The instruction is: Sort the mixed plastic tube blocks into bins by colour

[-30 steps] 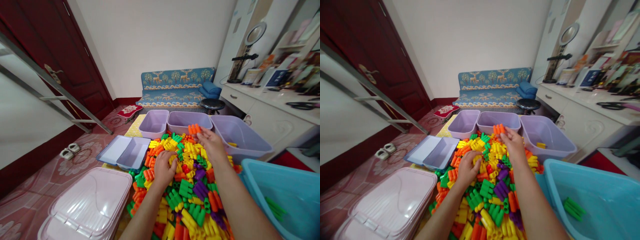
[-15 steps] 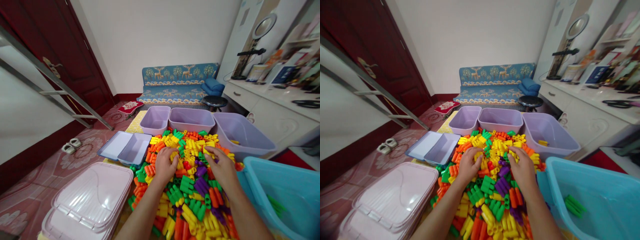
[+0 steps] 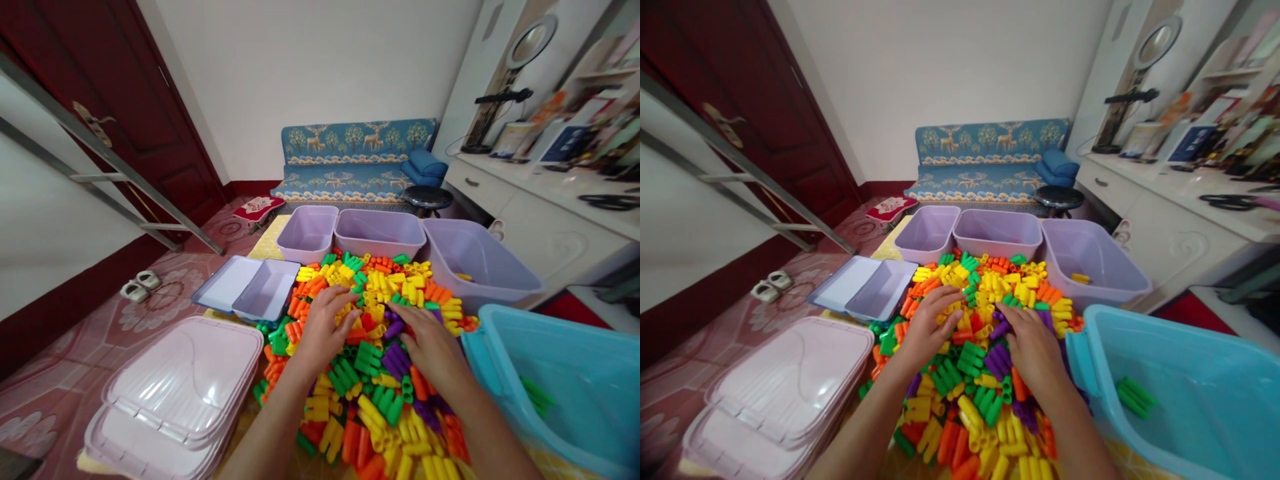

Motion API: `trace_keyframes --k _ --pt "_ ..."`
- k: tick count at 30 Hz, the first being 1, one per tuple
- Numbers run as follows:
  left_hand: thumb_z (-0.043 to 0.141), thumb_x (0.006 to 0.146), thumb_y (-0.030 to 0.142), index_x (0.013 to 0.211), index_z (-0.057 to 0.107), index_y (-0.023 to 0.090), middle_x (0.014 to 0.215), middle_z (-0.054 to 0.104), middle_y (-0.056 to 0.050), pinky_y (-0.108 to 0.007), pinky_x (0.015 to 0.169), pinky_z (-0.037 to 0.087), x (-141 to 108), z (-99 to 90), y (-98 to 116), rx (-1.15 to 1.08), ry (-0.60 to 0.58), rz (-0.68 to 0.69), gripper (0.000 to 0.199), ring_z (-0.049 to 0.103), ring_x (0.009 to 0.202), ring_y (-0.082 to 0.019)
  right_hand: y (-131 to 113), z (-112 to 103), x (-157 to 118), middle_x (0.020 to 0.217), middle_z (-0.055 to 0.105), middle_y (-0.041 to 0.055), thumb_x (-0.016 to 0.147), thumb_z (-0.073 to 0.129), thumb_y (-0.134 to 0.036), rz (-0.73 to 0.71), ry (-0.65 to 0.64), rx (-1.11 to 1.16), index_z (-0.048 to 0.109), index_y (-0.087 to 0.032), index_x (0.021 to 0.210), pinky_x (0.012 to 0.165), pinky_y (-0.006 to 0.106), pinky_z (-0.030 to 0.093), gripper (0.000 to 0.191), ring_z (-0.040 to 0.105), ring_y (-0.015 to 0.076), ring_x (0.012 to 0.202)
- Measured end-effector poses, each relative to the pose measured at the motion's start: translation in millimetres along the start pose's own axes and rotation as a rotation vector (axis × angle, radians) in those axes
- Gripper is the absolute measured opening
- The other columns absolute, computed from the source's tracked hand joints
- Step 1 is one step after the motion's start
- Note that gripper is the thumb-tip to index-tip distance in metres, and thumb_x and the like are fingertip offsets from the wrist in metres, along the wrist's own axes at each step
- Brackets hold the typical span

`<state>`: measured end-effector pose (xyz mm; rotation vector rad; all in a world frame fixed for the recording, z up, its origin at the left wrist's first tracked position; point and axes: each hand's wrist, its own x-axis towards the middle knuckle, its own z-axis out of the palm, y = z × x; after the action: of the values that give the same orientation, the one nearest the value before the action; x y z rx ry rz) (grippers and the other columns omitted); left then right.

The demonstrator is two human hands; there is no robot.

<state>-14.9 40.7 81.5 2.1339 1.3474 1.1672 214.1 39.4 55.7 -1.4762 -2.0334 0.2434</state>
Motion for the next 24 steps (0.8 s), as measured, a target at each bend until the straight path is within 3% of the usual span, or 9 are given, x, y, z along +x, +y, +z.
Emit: trace_keyframes --k 5,8,12,14,17,20,24 --pt "0.057 0.089 0.024 0.120 0.062 0.026 0.123 0.062 -0.007 -0.037 0.104 0.043 -8 7.4 19 -0.141 0.008 0.003 0.031 0.055 0.118 -0.021 -13 5 13 0.101 0.071 0.0062 0.078 0.060 -0.029 0.137 0.134 0.243 0.071 -0.023 0.098 0.086 0.042 0.050 0.023 0.065 0.0256 0.095" --pt "0.059 0.088 0.024 0.129 0.055 0.027 0.127 0.060 -0.006 -0.039 0.105 0.044 -11 13.8 25 -0.246 0.053 -0.038 0.041 0.054 0.119 -0.021 -28 3 17 0.094 0.072 0.0066 0.075 0.067 -0.040 0.286 0.167 0.600 0.068 -0.020 0.098 0.074 0.036 0.053 0.030 0.067 0.0236 0.086" --pt "0.061 0.087 0.028 0.139 0.042 0.028 0.133 0.054 -0.009 -0.033 0.085 0.055 -12 19.3 29 -0.444 0.011 -0.116 0.056 0.059 0.109 -0.021 -45 6 16 0.086 0.073 0.0055 0.071 0.072 -0.045 0.412 0.042 0.992 0.063 -0.018 0.104 0.055 0.026 0.050 0.043 0.066 0.0188 0.069" --pt "0.063 0.085 0.025 0.138 0.045 0.029 0.130 0.056 -0.008 -0.032 0.085 0.055 -12 20.5 31 -0.439 0.006 -0.124 0.056 0.059 0.109 -0.021 -50 9 13 0.080 0.072 0.0040 0.074 0.071 -0.046 0.411 -0.009 1.008 0.063 -0.018 0.101 0.054 0.025 0.049 0.040 0.065 0.0170 0.064" --pt "0.064 0.084 0.020 0.122 0.063 0.025 0.113 0.064 -0.007 -0.034 0.091 0.051 -14 20.5 31 -0.361 -0.001 -0.117 0.038 0.060 0.105 -0.021 -51 13 7 0.073 0.070 0.0038 0.080 0.063 -0.049 0.365 -0.037 0.886 0.066 -0.018 0.091 0.055 0.026 0.049 0.033 0.064 0.0170 0.062" --pt "0.064 0.084 0.025 0.113 0.070 0.023 0.102 0.065 -0.008 -0.032 0.084 0.052 -11 16.2 23 -0.340 0.000 -0.148 0.029 0.062 0.095 -0.020 -50 13 4 0.074 0.070 0.0044 0.082 0.060 -0.049 0.335 -0.012 0.765 0.068 -0.018 0.088 0.054 0.027 0.049 0.033 0.064 0.0185 0.063" --pt "0.065 0.082 0.034 0.116 0.066 0.017 0.093 0.068 -0.007 -0.029 0.069 0.055 26 -5.8 -3 -0.560 0.132 -0.289 0.038 0.065 0.071 -0.016 -49 11 1 0.080 0.072 0.0053 0.081 0.060 -0.048 0.340 0.023 0.716 0.070 -0.019 0.089 0.056 0.028 0.050 0.032 0.066 0.0198 0.067"
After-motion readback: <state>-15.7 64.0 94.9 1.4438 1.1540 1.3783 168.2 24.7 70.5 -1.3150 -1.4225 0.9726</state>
